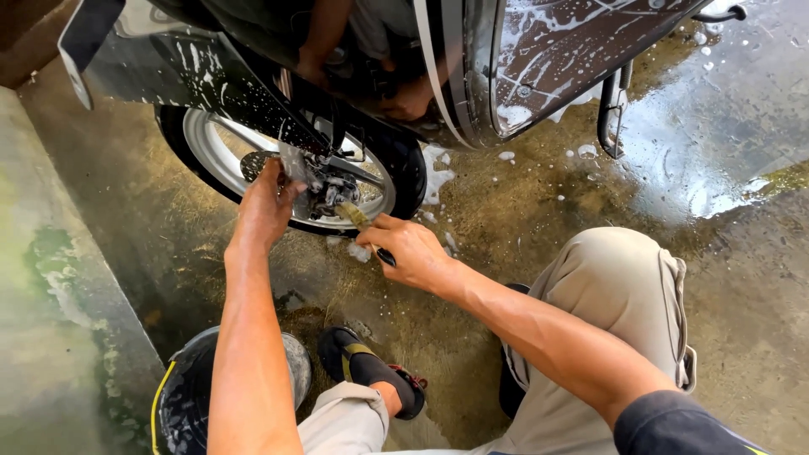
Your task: Cleaning the front wheel and brake assembly of a motorcycle using a brush and soapy water.
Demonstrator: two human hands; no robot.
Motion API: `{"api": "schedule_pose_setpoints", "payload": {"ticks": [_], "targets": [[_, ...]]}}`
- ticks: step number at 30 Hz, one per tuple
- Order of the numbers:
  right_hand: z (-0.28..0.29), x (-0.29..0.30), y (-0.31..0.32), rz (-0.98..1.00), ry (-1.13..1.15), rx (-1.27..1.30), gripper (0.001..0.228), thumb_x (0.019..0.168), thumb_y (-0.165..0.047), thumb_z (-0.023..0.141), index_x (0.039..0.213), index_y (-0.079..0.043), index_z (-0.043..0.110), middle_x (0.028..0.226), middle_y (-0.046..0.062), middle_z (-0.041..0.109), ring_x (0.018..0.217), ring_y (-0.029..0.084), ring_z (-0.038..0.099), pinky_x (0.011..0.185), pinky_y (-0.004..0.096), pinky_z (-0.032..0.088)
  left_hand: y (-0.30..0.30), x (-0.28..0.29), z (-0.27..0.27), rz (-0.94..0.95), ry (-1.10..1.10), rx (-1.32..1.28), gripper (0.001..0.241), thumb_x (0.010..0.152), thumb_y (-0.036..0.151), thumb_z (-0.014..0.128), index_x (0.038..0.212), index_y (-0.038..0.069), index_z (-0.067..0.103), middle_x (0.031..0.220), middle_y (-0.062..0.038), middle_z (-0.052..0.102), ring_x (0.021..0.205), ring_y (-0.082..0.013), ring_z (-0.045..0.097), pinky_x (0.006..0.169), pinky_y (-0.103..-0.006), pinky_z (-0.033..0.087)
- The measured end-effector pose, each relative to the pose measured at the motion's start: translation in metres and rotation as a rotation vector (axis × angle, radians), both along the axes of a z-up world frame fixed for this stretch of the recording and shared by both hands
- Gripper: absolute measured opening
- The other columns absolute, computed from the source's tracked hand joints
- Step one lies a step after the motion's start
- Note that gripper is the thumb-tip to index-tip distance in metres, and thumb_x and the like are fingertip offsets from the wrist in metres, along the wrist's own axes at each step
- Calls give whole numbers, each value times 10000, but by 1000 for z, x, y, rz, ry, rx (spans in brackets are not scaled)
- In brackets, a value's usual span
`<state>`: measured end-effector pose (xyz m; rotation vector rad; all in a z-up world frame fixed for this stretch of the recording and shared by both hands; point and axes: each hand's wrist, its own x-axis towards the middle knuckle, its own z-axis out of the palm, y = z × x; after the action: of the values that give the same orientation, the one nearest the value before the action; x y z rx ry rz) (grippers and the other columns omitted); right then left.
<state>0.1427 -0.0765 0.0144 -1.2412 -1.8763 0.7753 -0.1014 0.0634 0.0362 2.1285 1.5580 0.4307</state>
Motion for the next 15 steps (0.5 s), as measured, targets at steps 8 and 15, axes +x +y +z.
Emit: {"api": "schedule_pose_setpoints", "payload": {"ticks": [8,15], "targets": [[-8,-15,0,-4,-40,-36,91,983,-237,592,1026,-195,660,958,96,632,822,435,680,689,512,563,6,-4,-5,9,51,-7,457,1000,313,712,1337,66,526,1195,-211,706,1166,-481,630,942,-676,483],[-11,-16,-5,2,-118,12,64,983,-242,593,1005,-195,632,951,59,596,823,390,682,702,456,568,6,-5,-7,-1,51,-7,465,988,292,721,1336,59,521,1185,-221,706,1158,-488,633,927,-681,484]]}}
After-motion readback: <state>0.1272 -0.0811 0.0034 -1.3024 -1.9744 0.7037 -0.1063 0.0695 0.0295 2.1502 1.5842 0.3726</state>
